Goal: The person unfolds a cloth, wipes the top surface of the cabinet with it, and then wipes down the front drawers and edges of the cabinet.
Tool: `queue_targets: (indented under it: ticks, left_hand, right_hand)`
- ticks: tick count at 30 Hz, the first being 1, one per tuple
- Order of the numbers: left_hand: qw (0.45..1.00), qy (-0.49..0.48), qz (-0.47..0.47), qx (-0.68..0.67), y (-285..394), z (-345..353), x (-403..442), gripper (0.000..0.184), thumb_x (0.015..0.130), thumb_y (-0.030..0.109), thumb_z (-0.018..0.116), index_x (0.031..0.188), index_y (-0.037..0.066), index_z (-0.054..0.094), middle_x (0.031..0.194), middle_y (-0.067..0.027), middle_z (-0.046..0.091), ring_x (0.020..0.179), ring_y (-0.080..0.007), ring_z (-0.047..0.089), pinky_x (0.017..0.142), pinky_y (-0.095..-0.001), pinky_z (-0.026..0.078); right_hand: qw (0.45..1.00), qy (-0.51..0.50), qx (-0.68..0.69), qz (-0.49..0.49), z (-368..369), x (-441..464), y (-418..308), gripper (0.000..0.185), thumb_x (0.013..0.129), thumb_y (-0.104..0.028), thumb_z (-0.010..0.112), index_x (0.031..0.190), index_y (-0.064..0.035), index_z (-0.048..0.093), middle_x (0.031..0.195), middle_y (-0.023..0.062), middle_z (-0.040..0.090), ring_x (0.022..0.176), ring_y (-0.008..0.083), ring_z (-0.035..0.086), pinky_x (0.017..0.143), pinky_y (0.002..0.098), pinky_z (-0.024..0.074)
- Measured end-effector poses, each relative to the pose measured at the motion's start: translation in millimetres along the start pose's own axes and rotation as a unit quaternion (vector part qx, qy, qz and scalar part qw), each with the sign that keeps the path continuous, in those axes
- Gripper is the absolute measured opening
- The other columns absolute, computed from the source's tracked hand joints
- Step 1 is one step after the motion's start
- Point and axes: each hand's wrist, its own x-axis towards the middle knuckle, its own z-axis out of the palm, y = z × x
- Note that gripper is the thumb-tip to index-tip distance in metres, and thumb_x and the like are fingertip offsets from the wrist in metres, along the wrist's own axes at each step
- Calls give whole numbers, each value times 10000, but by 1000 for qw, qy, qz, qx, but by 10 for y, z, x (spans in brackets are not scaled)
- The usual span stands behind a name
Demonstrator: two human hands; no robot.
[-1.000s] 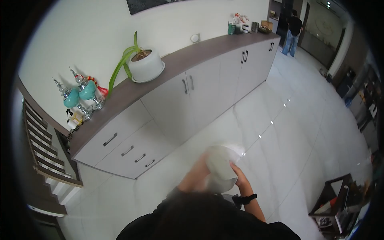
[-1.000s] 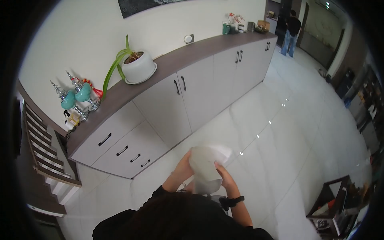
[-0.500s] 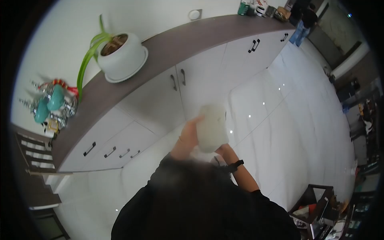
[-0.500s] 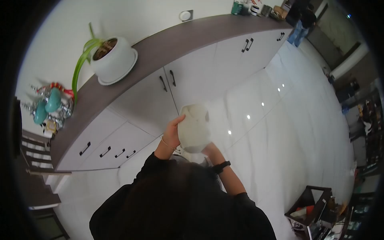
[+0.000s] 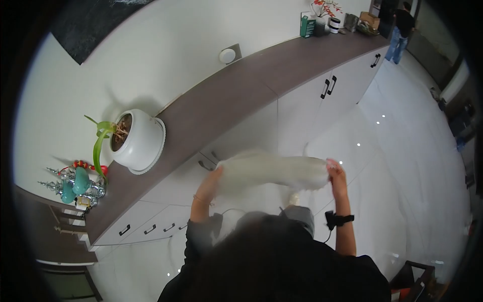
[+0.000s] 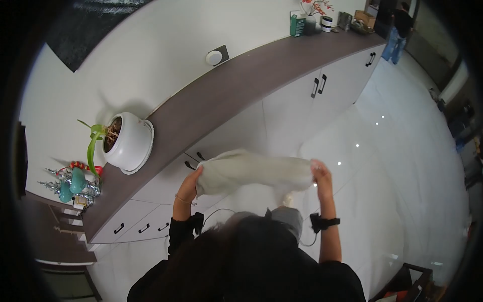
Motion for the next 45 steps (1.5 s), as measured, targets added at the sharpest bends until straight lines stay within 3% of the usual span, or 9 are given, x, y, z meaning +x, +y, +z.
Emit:
queue_targets:
  ticks: [10,13,21,24,28,32,38,42,45]
  left_hand:
    - [954,-73,-109,-268,-67,599,616,394,999,301,384,1094,-28,578,1007,-89,642,927,-198,605,847,-325,469]
    - [949,-9,-93,-302,33,646,658,324,966,235,434,1108,-24,568,1015,-93,635,950,-216,599,856,-335,470]
    - [940,-93,137,-299,574,49,392,457,872,148,476,1296,-17,434,1220,-171,554,1102,-323,540,979,-429,418]
    - [885,-80,48,-457,457,-81,464,455,910,189,464,1318,-6,413,1243,-158,543,1139,-298,521,994,-423,403]
    - [914,-86,-119,-377,364,-73,708,334,954,238,473,1185,6,541,1130,-70,607,1038,-192,569,906,-340,449]
    - [991,9,77,-107,730,-456,906,288,915,267,549,1029,12,618,943,-35,639,871,-114,589,753,-253,457]
    - [901,180,390,-58,2291,-462,510,341,852,149,511,1109,-68,570,1037,-86,624,949,-172,585,839,-272,437]
    - [925,142,352,10,2258,-533,668,451,819,146,530,1208,-81,505,1124,-114,598,1021,-190,562,893,-269,411]
    - [953,230,196,12,1686,-930,1064,355,843,258,590,1014,-50,624,796,-36,598,704,-113,547,624,-256,435]
  right_hand:
    - [928,-321,154,110,284,1295,-1315,715,834,-122,609,1463,-162,270,1020,35,552,963,146,549,871,327,476]
    - [904,-416,-69,77,642,1302,-1227,883,747,-26,659,1485,-200,205,1052,53,537,986,149,531,869,303,464]
    - [908,-404,-110,-7,1107,1700,-1548,661,793,-24,595,1411,-119,382,1164,92,558,1050,158,502,932,294,389]
    - [919,-395,-17,-5,1453,1696,-2028,623,817,2,564,1406,-71,373,1197,81,544,1051,135,527,927,264,403]
    - [908,-418,-22,-7,1806,1902,-2274,731,777,-36,643,1433,-81,322,1202,96,555,1100,185,532,968,290,392]
    - [875,-480,-60,-33,2152,2175,-2652,875,668,-64,760,1431,-106,333,1317,102,479,1142,187,504,987,297,387]
    - [878,-414,-24,-241,2530,2506,-3575,814,694,41,710,1412,-139,371,1320,121,404,839,72,560,754,207,458]
    - [892,-390,-65,-219,2721,2498,-3499,768,719,30,672,1411,-126,378,1257,94,443,858,52,509,745,164,431]
    - [908,-381,-117,-126,2670,2846,-2917,672,752,-38,678,1367,-149,431,1230,69,484,936,96,524,777,206,422]
